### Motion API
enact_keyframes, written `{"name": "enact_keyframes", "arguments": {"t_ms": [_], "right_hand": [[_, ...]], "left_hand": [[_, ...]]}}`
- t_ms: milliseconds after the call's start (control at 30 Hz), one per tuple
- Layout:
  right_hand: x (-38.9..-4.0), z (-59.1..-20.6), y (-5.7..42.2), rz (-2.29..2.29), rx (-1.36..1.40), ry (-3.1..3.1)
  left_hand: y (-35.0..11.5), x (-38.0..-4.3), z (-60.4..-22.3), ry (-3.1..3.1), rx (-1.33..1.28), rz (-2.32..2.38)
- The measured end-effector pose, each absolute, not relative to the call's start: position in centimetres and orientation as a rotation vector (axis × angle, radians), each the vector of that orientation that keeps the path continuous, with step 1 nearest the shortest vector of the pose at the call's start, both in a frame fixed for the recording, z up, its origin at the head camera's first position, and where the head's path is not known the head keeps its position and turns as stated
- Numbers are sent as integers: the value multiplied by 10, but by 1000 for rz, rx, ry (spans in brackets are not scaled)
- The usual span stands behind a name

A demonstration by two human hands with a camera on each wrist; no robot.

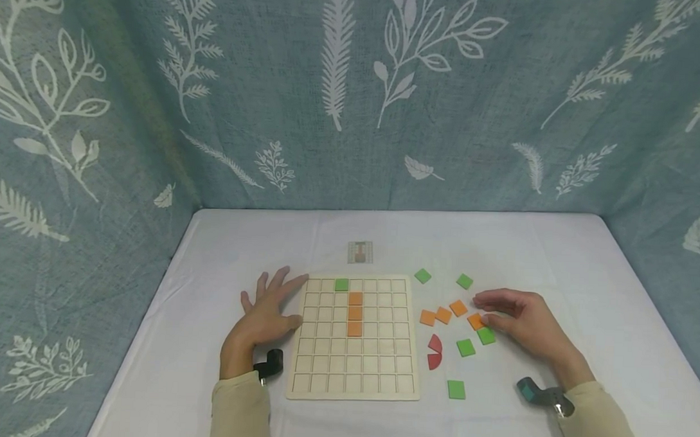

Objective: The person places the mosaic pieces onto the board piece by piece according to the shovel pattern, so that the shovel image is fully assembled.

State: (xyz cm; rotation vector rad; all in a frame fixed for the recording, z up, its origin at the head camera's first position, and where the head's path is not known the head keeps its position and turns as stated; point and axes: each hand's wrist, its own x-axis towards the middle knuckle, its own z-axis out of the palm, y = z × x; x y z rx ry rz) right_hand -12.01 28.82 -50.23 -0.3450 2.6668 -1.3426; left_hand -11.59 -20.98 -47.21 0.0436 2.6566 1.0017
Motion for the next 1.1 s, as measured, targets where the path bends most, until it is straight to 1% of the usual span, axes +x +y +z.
{"name": "enact_keyframes", "arguments": {"t_ms": [1100], "right_hand": [[-105,-503,285,-1248,-439,2807]], "left_hand": [[-208,-116,-472,2654,26,1007]]}}
